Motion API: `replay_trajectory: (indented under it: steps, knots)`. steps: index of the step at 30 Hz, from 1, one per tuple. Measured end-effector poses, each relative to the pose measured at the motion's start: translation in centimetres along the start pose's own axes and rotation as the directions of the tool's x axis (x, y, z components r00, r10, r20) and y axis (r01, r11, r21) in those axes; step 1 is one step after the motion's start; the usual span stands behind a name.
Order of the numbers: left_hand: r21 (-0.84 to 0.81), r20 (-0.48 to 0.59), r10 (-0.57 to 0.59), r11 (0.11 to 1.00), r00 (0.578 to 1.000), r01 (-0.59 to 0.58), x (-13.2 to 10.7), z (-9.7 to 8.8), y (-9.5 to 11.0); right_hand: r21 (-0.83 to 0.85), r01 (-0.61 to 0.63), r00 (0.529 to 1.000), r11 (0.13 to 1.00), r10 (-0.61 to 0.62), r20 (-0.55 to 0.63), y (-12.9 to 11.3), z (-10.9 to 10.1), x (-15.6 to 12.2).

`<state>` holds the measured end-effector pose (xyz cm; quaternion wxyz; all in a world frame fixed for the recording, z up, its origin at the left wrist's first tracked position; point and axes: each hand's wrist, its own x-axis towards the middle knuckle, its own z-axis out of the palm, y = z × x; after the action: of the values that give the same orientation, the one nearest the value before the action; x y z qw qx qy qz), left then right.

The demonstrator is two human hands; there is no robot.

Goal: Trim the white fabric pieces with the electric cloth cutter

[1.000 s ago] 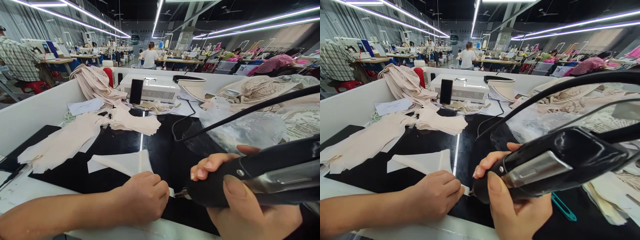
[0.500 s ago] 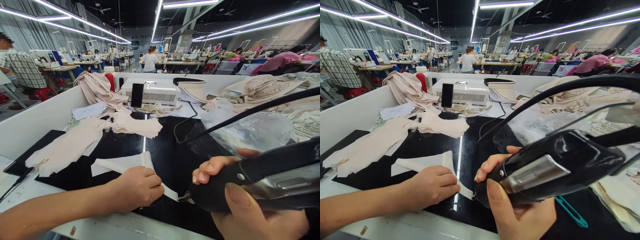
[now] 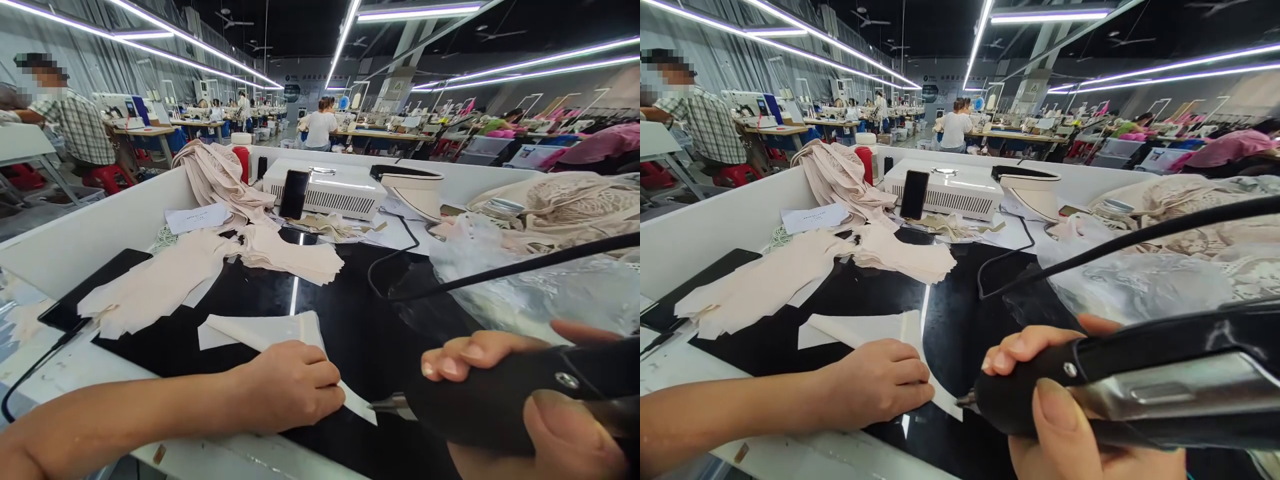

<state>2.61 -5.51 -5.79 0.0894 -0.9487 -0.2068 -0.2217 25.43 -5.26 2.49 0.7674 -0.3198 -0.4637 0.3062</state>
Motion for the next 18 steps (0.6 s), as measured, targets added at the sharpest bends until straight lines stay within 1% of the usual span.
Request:
replay_trajectory:
  steps: [2, 4, 6, 11, 15, 18]
  knots:
    - [0.009, 0.000, -0.002, 1.000, 1.000, 0.002, 0.1, 0.2, 0.1, -0.016, -0.055, 0.998, 0.998, 0.054, -0.018, -0.4, 0.5, 0.4]
    - [0.018, -0.023, 0.000, 1.000, 1.000, 0.000, 0.2, 0.5, 0.2, -0.034, -0.098, 0.995, 0.995, 0.099, 0.023, -0.6, 0.7, 0.7]
    - [0.024, -0.030, 0.008, 1.000, 1.000, -0.007, 0.3, 0.6, 0.2, -0.040, -0.115, 0.991, 0.993, 0.117, 0.062, -0.4, 0.7, 1.0]
    - [0.028, -0.035, 0.002, 1.000, 0.999, -0.001, 0.5, 0.5, 0.3, -0.018, -0.122, 0.988, 0.992, 0.123, 0.089, 0.2, 1.0, 1.1]
    - [0.058, -0.031, 0.011, 0.998, 0.999, -0.009, 0.6, 0.5, 0.4, -0.023, -0.086, 0.995, 0.996, 0.087, 0.058, 0.0, 1.9, 0.8]
    - [0.063, -0.011, 0.015, 0.998, 1.000, -0.014, 0.6, 0.4, 0.4, -0.053, -0.089, 0.994, 0.995, 0.092, 0.054, -0.3, 2.0, 0.4]
